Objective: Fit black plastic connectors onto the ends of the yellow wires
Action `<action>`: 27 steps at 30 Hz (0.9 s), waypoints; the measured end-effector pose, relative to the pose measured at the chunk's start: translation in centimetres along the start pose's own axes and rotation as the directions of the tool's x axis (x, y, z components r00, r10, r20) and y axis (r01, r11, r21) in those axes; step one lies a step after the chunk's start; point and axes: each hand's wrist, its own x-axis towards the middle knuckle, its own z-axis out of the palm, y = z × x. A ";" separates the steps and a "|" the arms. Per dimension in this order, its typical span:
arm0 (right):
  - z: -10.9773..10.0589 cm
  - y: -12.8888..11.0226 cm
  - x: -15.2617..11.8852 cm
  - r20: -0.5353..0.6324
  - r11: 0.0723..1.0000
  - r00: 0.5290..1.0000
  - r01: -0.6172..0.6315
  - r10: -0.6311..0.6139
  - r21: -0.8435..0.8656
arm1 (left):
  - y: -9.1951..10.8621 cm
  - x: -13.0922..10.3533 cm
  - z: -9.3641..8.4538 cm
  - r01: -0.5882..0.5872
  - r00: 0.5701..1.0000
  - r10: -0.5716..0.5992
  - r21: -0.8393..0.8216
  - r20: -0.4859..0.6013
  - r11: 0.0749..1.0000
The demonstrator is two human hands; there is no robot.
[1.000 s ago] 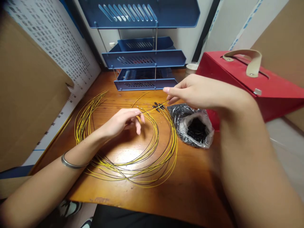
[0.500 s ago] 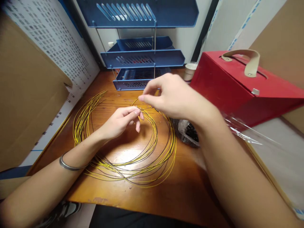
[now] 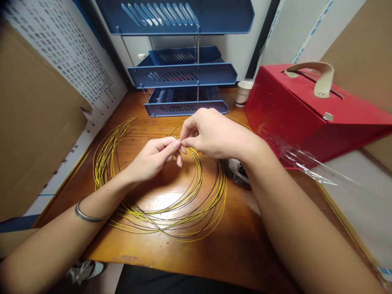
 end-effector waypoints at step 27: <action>-0.4 -0.1 0.0 0.000 1.000 1.000 -0.026 0.026 0.016 | -1.4 -0.1 0.0 -0.287 0.864 0.422 0.420 -0.274 0.861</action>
